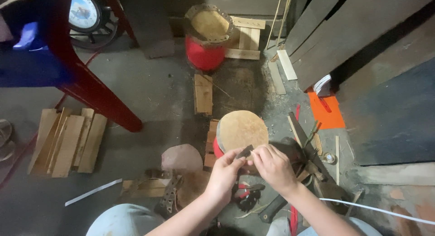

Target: Trimming and fitting a membrane onto a cylindrical instrument body using hand tools.

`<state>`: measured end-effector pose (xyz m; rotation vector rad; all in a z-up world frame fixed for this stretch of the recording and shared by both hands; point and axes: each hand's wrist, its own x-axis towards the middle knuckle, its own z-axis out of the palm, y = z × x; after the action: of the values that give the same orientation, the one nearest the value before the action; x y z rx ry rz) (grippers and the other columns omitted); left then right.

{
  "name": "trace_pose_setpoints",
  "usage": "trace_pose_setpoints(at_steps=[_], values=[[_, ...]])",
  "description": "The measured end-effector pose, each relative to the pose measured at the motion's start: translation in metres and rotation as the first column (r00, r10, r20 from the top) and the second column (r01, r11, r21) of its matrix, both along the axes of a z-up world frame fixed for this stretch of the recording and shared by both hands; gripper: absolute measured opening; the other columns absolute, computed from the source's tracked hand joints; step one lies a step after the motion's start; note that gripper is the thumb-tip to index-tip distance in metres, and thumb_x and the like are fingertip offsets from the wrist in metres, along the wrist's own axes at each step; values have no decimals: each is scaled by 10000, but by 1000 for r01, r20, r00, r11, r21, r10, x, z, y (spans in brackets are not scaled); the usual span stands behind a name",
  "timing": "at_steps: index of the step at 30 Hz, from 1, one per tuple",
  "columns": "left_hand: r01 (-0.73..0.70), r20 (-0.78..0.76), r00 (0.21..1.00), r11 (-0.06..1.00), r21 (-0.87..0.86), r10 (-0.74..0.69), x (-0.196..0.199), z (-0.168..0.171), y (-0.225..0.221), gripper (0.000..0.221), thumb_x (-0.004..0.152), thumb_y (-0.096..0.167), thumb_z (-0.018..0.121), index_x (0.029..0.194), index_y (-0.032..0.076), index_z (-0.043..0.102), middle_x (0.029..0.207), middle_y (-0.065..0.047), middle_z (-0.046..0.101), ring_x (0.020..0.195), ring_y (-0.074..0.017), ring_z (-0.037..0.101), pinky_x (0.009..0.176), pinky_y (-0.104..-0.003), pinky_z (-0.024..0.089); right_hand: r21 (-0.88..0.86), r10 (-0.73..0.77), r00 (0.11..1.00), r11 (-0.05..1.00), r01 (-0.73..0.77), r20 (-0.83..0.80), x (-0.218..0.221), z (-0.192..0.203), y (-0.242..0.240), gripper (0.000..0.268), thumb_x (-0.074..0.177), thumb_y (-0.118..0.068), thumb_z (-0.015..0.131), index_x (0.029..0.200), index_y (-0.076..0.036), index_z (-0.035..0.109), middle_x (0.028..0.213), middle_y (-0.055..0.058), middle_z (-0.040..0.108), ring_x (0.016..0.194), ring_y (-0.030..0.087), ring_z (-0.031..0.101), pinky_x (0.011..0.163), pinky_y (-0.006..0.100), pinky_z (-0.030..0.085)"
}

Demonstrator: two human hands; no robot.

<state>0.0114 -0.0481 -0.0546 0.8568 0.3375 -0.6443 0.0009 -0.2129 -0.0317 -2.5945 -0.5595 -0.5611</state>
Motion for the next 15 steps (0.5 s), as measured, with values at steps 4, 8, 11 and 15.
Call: trace_pose_setpoints(at_steps=[4,8,11,15], values=[[4,-80,997,996,89,3,1,6,4,399,947,7,561,1320,9,701,901,-93,718,716,-125,620,581,-202,405,36,-26,999,999,28,-33,1,-12,3,129,849,-18,690,880,-64,573,760,13,620,632,169,607,590,327,497],[19,-47,999,1000,21,-18,5,1,8,318,959,-33,553,1243,-69,691,920,-121,689,789,-149,606,750,-257,508,76,-19,997,997,25,-78,3,-10,6,118,846,-22,684,855,-72,577,725,7,624,599,162,597,565,316,477],[55,-21,998,998,32,-54,10,3,14,255,983,-18,551,1185,-59,701,881,-111,688,765,-145,603,727,-245,496,114,-17,995,993,28,-103,4,0,8,113,837,-33,699,857,-81,598,757,-7,655,607,141,598,560,296,470],[5,-30,1000,1000,-21,-5,19,-2,17,227,1007,-36,537,1156,-77,703,844,-122,688,719,-160,607,691,-252,509,104,-15,991,994,29,-131,11,-9,-4,202,842,-163,770,1017,-79,715,936,22,753,642,87,637,562,228,522]])
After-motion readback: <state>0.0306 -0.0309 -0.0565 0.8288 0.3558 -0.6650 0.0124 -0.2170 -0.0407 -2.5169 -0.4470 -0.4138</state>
